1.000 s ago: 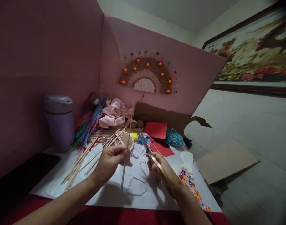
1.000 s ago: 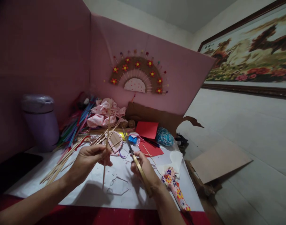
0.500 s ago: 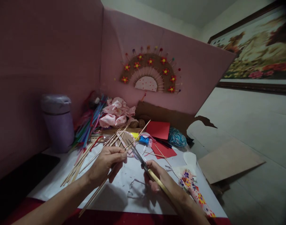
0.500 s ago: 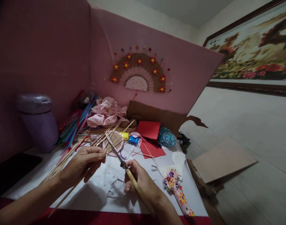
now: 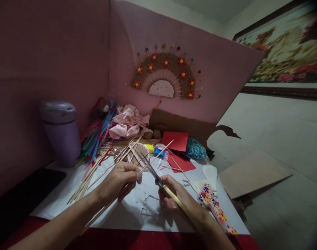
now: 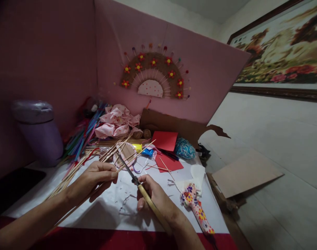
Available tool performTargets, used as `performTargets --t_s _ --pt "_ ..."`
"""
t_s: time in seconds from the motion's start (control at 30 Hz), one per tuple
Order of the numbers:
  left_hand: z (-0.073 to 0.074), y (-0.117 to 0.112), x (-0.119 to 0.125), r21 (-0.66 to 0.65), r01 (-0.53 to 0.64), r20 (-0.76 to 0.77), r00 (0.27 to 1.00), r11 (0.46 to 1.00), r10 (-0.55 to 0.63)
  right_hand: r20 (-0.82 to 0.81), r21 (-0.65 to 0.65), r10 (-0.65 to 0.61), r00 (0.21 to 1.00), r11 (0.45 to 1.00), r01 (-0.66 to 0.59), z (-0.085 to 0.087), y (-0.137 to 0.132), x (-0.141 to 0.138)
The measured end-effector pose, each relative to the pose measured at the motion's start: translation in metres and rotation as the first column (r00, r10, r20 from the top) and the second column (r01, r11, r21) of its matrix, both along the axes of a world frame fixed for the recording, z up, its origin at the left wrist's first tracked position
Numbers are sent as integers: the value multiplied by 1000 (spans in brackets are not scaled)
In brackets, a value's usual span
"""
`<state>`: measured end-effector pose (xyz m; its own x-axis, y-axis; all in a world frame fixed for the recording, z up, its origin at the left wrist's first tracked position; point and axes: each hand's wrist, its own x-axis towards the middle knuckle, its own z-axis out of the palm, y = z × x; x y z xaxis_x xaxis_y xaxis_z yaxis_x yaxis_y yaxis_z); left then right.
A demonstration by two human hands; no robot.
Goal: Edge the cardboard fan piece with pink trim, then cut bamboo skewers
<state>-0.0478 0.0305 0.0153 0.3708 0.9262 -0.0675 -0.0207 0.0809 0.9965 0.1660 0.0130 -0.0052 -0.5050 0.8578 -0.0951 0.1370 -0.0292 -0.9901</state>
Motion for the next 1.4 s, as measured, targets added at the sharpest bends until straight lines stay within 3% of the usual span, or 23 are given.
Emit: performTargets --t_s 0.97,1.4 --pt "0 0 0 9 49 -12 999 999 -49 -10 64 36 999 997 -36 -6 2 3" --pt "0 0 0 51 47 -57 997 998 -44 -56 64 -77 995 995 81 -26 6 -1"
